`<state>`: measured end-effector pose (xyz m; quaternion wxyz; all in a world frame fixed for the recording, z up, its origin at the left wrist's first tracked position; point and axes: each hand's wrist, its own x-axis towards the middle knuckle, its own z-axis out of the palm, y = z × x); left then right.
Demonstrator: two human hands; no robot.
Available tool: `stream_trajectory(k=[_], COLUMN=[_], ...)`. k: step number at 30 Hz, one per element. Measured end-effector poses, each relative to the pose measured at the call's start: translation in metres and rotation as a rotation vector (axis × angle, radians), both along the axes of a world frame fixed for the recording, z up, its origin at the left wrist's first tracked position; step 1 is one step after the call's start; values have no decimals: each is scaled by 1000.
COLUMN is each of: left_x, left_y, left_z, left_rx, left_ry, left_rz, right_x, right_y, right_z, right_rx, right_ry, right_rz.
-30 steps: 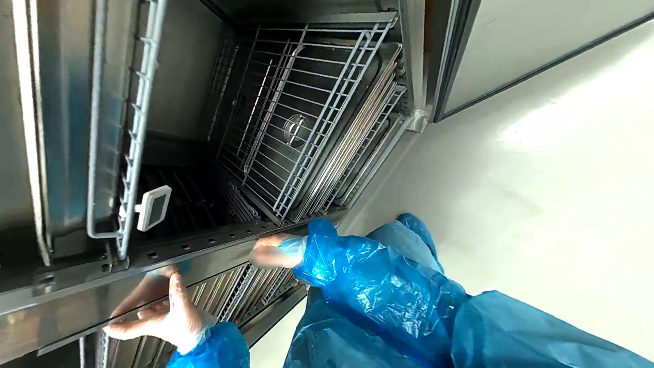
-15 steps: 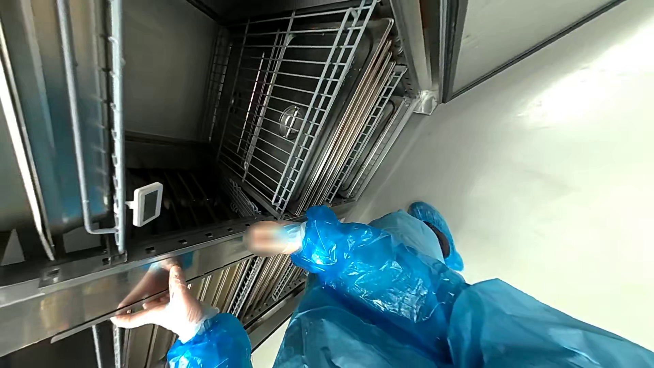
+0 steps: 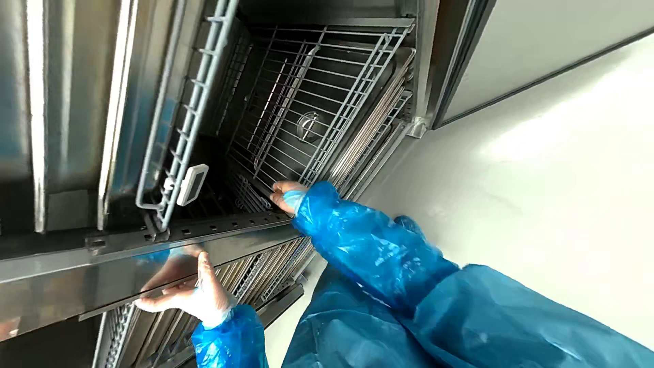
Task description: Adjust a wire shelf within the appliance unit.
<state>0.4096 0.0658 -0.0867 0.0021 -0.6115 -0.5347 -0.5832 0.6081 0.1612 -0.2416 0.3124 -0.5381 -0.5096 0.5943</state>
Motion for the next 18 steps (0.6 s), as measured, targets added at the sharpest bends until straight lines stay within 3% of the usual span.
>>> stream_trajectory(k=[5,8,14,18], left_x=[-14,-16,-12,-7], left_y=[5,8,13,14], left_z=[-7,-9,-8,-6], left_rx=[54,75,107,113], left_ry=[23,-34,-125,-185], left_rz=[-45,-142,-252,-261], right_x=[-32,-45,-77,-70], right_y=[53,66,74,75], right_z=[32,46,30,80], right_rx=[-135,-188,-169,-208], right_ry=[-258,-335,-490,-661], right_rz=[259,300,415,666])
